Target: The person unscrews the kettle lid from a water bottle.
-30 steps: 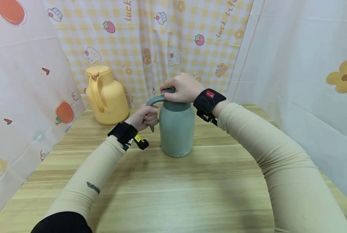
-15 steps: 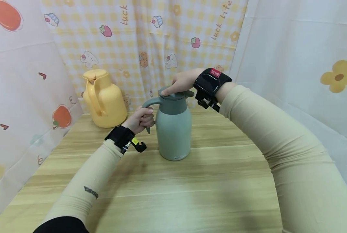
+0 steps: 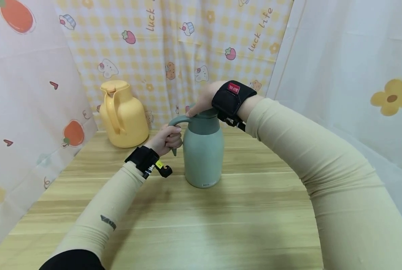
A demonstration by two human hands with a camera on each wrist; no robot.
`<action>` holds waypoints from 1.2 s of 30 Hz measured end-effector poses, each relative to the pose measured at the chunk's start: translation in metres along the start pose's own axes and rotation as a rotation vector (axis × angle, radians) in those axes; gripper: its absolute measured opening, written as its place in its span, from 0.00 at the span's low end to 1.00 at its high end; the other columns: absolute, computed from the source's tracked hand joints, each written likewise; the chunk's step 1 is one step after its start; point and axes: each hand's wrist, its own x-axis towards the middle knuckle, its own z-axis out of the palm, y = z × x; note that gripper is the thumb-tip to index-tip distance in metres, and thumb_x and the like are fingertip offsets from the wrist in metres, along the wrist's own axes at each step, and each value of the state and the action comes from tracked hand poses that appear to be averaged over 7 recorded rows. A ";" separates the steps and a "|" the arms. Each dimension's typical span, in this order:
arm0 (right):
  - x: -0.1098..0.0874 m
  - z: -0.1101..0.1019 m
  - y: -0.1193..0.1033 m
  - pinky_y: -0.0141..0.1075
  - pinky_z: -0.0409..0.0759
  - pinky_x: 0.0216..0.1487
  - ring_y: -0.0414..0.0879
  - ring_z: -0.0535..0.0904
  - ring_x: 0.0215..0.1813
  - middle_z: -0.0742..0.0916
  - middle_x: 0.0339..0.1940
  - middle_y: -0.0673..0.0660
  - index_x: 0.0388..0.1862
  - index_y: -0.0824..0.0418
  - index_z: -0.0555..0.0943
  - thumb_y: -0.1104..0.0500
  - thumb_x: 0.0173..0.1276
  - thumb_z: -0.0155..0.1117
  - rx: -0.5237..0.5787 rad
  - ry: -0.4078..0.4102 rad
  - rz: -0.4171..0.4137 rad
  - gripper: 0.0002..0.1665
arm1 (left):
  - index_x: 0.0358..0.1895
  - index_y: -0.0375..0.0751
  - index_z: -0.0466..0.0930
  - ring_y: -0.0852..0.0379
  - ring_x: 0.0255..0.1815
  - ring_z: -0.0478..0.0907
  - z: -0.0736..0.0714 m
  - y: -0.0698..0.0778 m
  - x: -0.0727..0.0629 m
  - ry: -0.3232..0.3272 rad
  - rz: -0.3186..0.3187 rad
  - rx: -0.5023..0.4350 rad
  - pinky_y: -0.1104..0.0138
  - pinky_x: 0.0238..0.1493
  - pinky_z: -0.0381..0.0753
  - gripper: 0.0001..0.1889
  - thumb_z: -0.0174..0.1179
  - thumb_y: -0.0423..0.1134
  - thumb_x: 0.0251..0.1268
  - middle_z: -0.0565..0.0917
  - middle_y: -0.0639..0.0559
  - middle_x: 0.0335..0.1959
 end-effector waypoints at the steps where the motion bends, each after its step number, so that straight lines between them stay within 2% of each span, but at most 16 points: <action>1: 0.000 0.002 0.002 0.34 0.68 0.26 0.44 0.69 0.23 0.66 0.24 0.50 0.22 0.53 0.59 0.24 0.61 0.50 0.033 0.008 -0.016 0.35 | 0.12 0.47 0.54 0.64 0.08 0.51 0.000 0.001 0.000 -0.003 0.000 -0.003 0.67 0.18 0.47 0.23 0.42 0.29 0.68 0.52 0.57 0.08; 4: 0.001 0.009 0.007 0.34 0.75 0.21 0.45 0.75 0.19 0.67 0.25 0.51 0.21 0.54 0.59 0.29 0.63 0.53 0.182 0.026 -0.064 0.33 | 0.12 0.46 0.53 0.65 0.08 0.51 0.000 0.003 0.001 0.001 -0.007 0.004 0.67 0.18 0.46 0.23 0.41 0.28 0.69 0.51 0.57 0.08; 6: 0.001 0.013 0.008 0.32 0.72 0.22 0.44 0.72 0.19 0.65 0.23 0.51 0.20 0.54 0.58 0.31 0.65 0.53 0.211 0.054 -0.096 0.33 | 0.12 0.46 0.53 0.65 0.08 0.52 0.000 0.004 0.001 0.008 -0.012 0.014 0.67 0.19 0.46 0.23 0.40 0.27 0.69 0.51 0.57 0.08; 8: 0.001 0.017 0.007 0.32 0.69 0.27 0.44 0.67 0.21 0.64 0.22 0.51 0.19 0.55 0.58 0.31 0.67 0.50 0.210 0.071 -0.100 0.33 | 0.12 0.46 0.53 0.65 0.08 0.52 0.000 0.004 0.001 0.015 -0.019 0.018 0.67 0.19 0.46 0.23 0.40 0.28 0.69 0.51 0.57 0.09; 11: 0.004 0.023 0.002 0.35 0.59 0.30 0.43 0.58 0.24 0.61 0.20 0.50 0.17 0.54 0.56 0.29 0.68 0.45 0.146 0.093 -0.088 0.34 | 0.11 0.46 0.54 0.64 0.08 0.51 -0.001 0.004 0.000 0.023 -0.026 0.015 0.67 0.19 0.47 0.24 0.43 0.28 0.68 0.51 0.56 0.09; 14: 0.009 0.028 -0.003 0.35 0.58 0.29 0.43 0.54 0.22 0.60 0.17 0.49 0.16 0.54 0.55 0.27 0.68 0.42 0.113 0.114 -0.058 0.36 | 0.10 0.47 0.54 0.64 0.08 0.51 -0.001 0.002 -0.001 0.026 -0.029 0.010 0.67 0.18 0.48 0.24 0.44 0.29 0.67 0.50 0.55 0.09; 17: 0.012 0.033 -0.002 0.34 0.57 0.26 0.41 0.53 0.19 0.59 0.15 0.48 0.15 0.53 0.54 0.26 0.66 0.43 0.110 0.182 -0.052 0.37 | 0.11 0.46 0.54 0.64 0.08 0.53 0.000 0.001 -0.002 0.021 -0.036 0.008 0.68 0.18 0.49 0.24 0.44 0.29 0.68 0.51 0.55 0.09; 20: 0.011 0.037 0.004 0.32 0.68 0.21 0.40 0.66 0.13 0.60 0.14 0.47 0.15 0.53 0.55 0.26 0.64 0.47 0.179 0.232 -0.056 0.37 | 0.11 0.46 0.54 0.65 0.08 0.54 0.001 0.002 -0.001 0.001 -0.046 0.010 0.69 0.18 0.50 0.23 0.43 0.29 0.68 0.52 0.57 0.08; 22: 0.010 0.037 0.008 0.34 0.75 0.19 0.44 0.76 0.13 0.61 0.13 0.47 0.16 0.53 0.56 0.26 0.62 0.51 0.234 0.252 -0.069 0.36 | 0.12 0.46 0.53 0.66 0.07 0.52 0.001 0.003 0.000 -0.024 -0.055 0.007 0.69 0.17 0.49 0.23 0.43 0.29 0.67 0.52 0.58 0.08; 24: 0.008 0.037 0.011 0.38 0.79 0.17 0.52 0.81 0.15 0.61 0.12 0.47 0.17 0.54 0.57 0.27 0.60 0.54 0.279 0.256 -0.080 0.36 | 0.12 0.47 0.53 0.65 0.07 0.50 0.001 0.004 0.002 -0.056 -0.061 -0.002 0.69 0.16 0.47 0.23 0.42 0.30 0.67 0.53 0.59 0.07; 28: 0.004 0.034 0.013 0.37 0.78 0.17 0.53 0.83 0.17 0.63 0.13 0.48 0.17 0.55 0.60 0.29 0.60 0.57 0.271 0.264 -0.110 0.35 | 0.11 0.46 0.51 0.63 0.07 0.46 0.001 0.006 0.005 -0.128 -0.070 -0.017 0.68 0.15 0.44 0.23 0.39 0.29 0.67 0.51 0.58 0.07; 31: 0.003 0.033 0.015 0.36 0.78 0.17 0.53 0.83 0.17 0.66 0.14 0.50 0.17 0.56 0.63 0.31 0.60 0.58 0.254 0.263 -0.120 0.34 | 0.11 0.46 0.51 0.62 0.07 0.45 0.001 0.006 0.007 -0.159 -0.074 -0.024 0.68 0.14 0.43 0.23 0.37 0.29 0.67 0.51 0.58 0.07; 36: 0.004 0.034 0.018 0.37 0.79 0.19 0.50 0.82 0.17 0.67 0.16 0.51 0.19 0.57 0.64 0.31 0.61 0.58 0.231 0.276 -0.155 0.33 | 0.11 0.46 0.52 0.64 0.07 0.46 0.003 0.005 0.006 -0.138 -0.073 -0.040 0.69 0.14 0.44 0.23 0.38 0.28 0.67 0.52 0.59 0.07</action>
